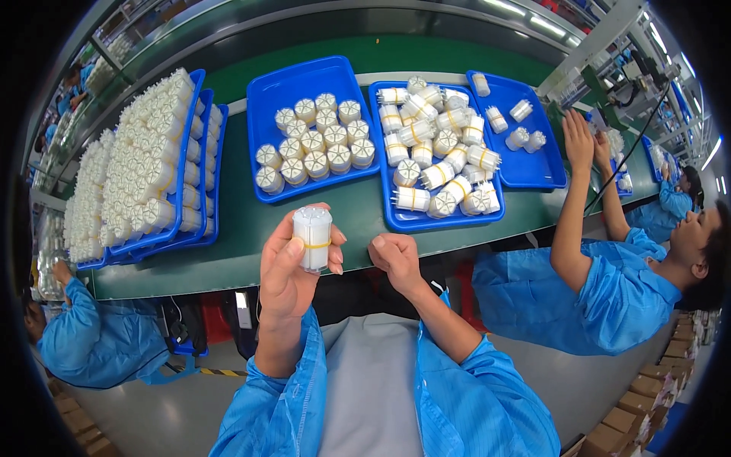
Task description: The person assembles small white plastic components into bundles by hand at a factory assembly line, securing them with rubber bands.
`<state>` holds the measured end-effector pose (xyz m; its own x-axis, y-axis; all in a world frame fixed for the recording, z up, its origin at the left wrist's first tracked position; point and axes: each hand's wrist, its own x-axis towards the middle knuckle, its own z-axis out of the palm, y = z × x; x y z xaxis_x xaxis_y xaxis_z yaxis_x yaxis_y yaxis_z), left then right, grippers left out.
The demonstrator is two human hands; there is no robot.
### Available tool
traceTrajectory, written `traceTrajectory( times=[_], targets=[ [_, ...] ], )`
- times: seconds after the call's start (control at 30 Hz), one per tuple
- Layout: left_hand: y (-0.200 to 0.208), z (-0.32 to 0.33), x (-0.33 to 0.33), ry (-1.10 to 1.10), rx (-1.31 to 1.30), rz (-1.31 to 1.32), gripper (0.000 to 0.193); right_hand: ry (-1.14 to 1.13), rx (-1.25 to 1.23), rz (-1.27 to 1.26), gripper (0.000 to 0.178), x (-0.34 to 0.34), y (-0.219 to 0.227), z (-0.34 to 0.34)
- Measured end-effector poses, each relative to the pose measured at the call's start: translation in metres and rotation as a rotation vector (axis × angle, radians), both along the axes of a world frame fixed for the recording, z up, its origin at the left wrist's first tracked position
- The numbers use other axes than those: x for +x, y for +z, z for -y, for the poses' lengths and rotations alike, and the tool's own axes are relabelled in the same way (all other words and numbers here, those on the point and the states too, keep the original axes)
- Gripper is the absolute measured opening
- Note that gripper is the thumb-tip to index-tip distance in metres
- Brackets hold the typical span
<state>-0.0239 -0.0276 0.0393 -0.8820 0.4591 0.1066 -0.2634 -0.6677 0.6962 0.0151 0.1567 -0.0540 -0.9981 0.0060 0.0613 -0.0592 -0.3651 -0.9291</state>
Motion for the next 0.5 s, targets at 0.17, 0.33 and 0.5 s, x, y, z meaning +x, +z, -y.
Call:
traceTrajectory(
  times=[0.17,0.33,0.5],
  targets=[
    [-0.006,0.011,-0.001,-0.036,0.078,0.019,0.049,0.023,-0.003,0.018,0.047,-0.004,0.005,0.008],
    [-0.008,0.02,-0.023,0.235,-0.191,-0.094,0.037,0.067,0.005,0.006,0.048,-0.012,0.004,0.011],
    [-0.011,0.034,-0.114,0.741,-0.765,-0.392,0.035,0.106,0.027,0.02,0.047,-0.015,0.005,0.012]
  ],
)
